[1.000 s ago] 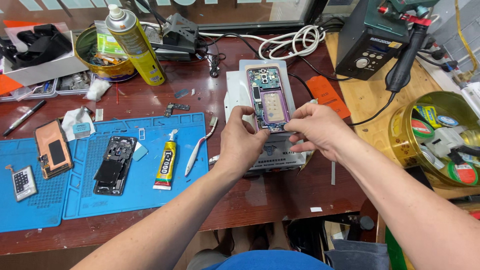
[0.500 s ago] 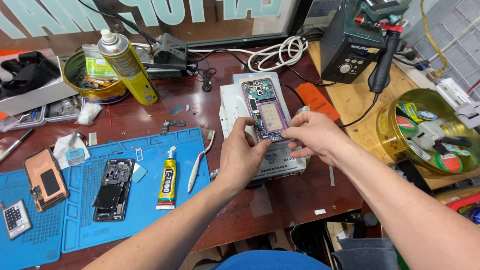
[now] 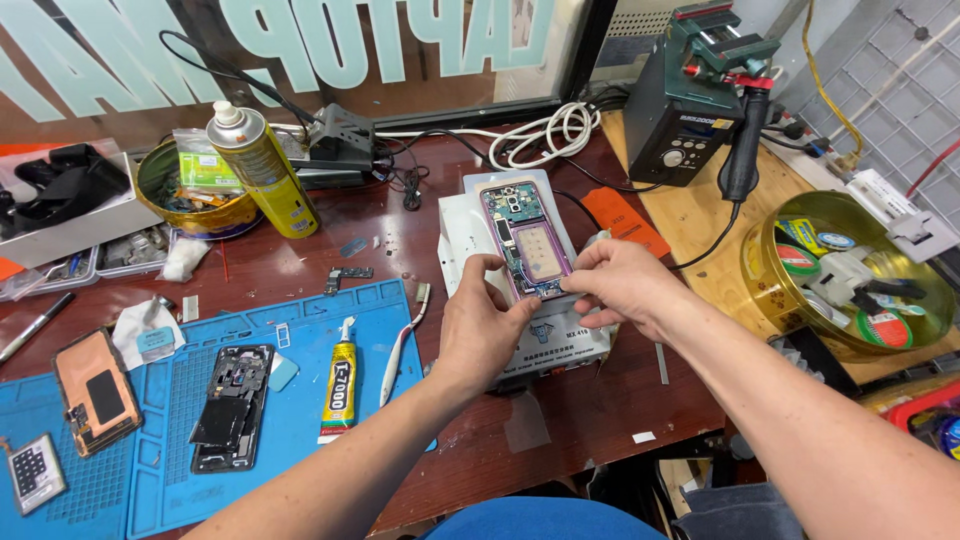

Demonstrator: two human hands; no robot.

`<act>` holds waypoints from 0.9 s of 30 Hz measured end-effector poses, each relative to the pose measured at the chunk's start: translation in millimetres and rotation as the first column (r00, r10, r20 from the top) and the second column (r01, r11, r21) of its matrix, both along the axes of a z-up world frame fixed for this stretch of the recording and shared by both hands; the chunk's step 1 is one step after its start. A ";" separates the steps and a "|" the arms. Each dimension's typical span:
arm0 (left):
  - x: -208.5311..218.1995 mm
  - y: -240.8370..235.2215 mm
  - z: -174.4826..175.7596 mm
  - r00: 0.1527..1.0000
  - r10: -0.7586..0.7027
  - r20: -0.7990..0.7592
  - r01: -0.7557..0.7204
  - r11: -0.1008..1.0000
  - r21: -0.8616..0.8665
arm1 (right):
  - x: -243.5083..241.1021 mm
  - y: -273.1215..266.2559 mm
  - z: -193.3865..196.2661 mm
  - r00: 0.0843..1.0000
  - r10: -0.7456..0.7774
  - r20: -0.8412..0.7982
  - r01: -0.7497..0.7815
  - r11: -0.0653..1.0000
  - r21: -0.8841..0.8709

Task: The person uses a soldering iron and tweezers to work on a disassembled smartphone motherboard. They repeatedly heat and adjust small components and ribbon cables on the board while it rests on a white box. The person also handles a small circuit board and a tube of adhesive on the workbench.

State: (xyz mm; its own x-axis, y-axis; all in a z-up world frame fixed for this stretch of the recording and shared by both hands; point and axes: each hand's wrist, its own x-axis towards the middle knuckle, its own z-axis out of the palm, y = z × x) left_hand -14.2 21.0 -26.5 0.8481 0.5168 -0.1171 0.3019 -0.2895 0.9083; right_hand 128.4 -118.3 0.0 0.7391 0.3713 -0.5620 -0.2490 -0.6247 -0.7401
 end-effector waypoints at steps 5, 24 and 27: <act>-1.5 -4.2 -0.5 0.999 0.046 0.003 -0.046 0.998 0.051 | -1.8 0.8 0.3 0.999 0.026 0.019 -0.025 1.000 -0.017; -3.8 -35.1 2.0 0.987 0.125 0.101 -0.154 0.919 0.363 | -0.4 -1.1 5.8 0.968 0.197 0.155 -0.186 0.979 -0.081; -2.9 -36.6 0.2 0.988 0.122 0.094 -0.149 0.914 0.378 | 1.1 -1.8 1.8 0.964 0.195 0.179 -0.191 0.981 -0.037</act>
